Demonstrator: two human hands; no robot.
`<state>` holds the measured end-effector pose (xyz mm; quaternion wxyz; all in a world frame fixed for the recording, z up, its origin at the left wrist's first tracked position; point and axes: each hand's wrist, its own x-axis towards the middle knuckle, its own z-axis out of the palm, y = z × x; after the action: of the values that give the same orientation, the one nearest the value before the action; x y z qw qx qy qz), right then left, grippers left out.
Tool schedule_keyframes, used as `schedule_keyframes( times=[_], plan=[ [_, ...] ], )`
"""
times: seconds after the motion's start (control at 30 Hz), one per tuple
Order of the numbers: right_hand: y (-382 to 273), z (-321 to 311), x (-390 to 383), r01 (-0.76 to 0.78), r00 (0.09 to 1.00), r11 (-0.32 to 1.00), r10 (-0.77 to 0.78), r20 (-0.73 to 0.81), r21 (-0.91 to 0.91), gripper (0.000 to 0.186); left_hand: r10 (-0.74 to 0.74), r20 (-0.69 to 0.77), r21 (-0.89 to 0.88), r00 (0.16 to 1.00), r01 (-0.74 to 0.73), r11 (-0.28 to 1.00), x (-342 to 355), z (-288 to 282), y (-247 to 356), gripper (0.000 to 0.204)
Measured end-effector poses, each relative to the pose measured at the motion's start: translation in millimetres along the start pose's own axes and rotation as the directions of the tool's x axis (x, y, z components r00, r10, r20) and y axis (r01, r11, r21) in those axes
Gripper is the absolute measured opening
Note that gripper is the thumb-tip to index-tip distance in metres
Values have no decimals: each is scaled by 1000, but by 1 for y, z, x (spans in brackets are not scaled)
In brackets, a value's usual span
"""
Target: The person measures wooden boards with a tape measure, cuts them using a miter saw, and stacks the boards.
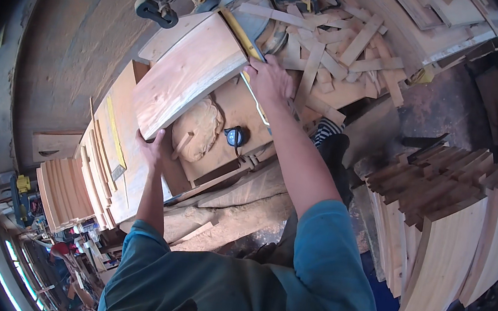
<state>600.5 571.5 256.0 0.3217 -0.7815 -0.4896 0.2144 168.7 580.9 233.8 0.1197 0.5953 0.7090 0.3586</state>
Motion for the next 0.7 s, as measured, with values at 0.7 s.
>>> schedule_keyframes(
  times=[0.7],
  plan=[
    [2, 3, 0, 29, 999, 1000, -29, -44, -3, 33, 41, 47, -109, 998, -36, 993, 4, -3, -14, 97]
  ],
)
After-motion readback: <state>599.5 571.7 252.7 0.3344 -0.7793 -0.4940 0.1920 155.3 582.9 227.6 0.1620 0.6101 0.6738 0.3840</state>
